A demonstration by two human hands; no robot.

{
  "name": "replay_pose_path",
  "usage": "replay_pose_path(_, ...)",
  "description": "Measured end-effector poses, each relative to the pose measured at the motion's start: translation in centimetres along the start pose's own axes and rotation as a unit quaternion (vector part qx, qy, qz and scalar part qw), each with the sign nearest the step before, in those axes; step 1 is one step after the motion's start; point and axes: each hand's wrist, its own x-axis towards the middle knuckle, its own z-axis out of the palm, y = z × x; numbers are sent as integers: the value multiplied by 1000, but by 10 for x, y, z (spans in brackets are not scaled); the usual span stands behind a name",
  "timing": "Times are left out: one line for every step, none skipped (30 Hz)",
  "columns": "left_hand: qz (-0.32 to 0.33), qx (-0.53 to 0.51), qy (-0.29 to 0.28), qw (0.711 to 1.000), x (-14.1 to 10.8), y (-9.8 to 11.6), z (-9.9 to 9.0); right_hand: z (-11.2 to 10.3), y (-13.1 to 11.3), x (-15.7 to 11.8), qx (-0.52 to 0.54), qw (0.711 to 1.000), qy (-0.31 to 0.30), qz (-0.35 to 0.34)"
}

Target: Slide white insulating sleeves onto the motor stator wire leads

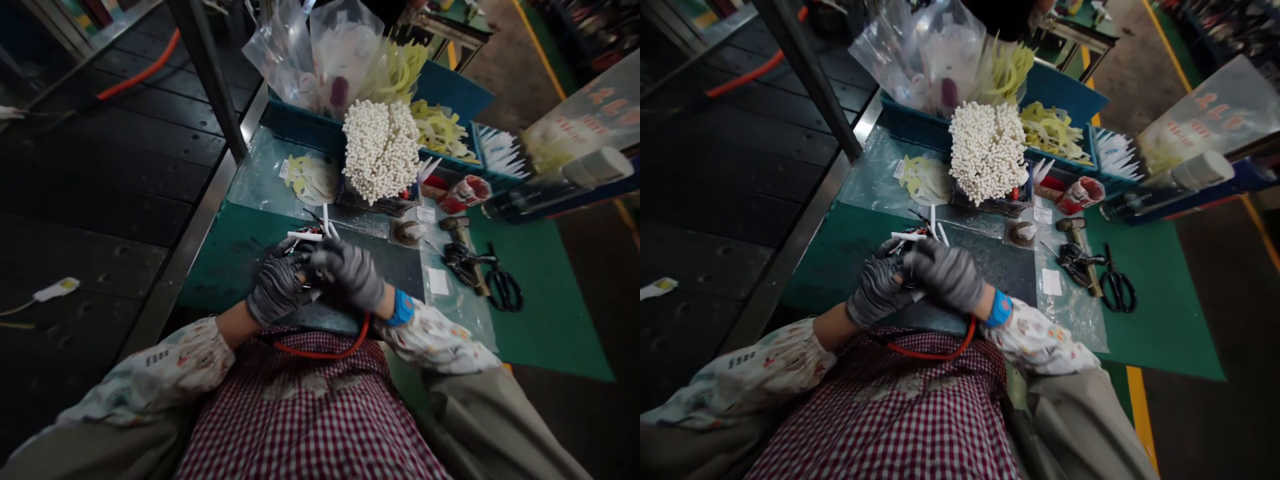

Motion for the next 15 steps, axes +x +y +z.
replay_pose_path(11,4,-4,1000,0,-2,-1,0,3,9,-16,1000,21,5)
replay_pose_path(20,6,-16,1000,-1,-4,-3,-1,7,16,-23,999,36,3)
replay_pose_path(27,9,-31,999,-2,-5,-6,-4,11,21,-25,998,52,0)
replay_pose_path(34,17,-46,998,-3,-7,-10,-7,15,22,-33,996,78,2)
replay_pose_path(42,33,-56,997,-4,-8,-14,-9,18,21,-44,993,110,8)
replay_pose_path(48,57,-60,995,-5,-10,-19,-11,20,18,-57,988,143,16)
replay_pose_path(55,87,-61,993,-6,-11,-24,-10,23,13,-72,983,166,27)
replay_pose_path(64,115,-60,989,-7,-12,-30,-9,25,8,-87,980,173,39)
replay_pose_path(73,138,-60,986,-7,-13,-36,-6,28,4,-100,981,161,48)
replay_pose_path(86,154,-68,982,-6,-14,-42,-2,32,2,-110,984,131,54)
replay_pose_path(106,163,-85,977,-3,-15,-48,0,36,2,-118,987,96,54)
replay_pose_path(133,167,-109,971,0,-15,-53,2,41,5,-126,989,63,47)
replay_pose_path(160,168,-134,964,4,-16,-59,2,47,12,-133,990,29,33)
replay_pose_path(173,166,-160,958,8,-15,-64,0,52,20,-136,991,-5,9)
replay_pose_path(183,164,-186,951,12,-15,-68,-3,57,30,-137,989,-44,-21)
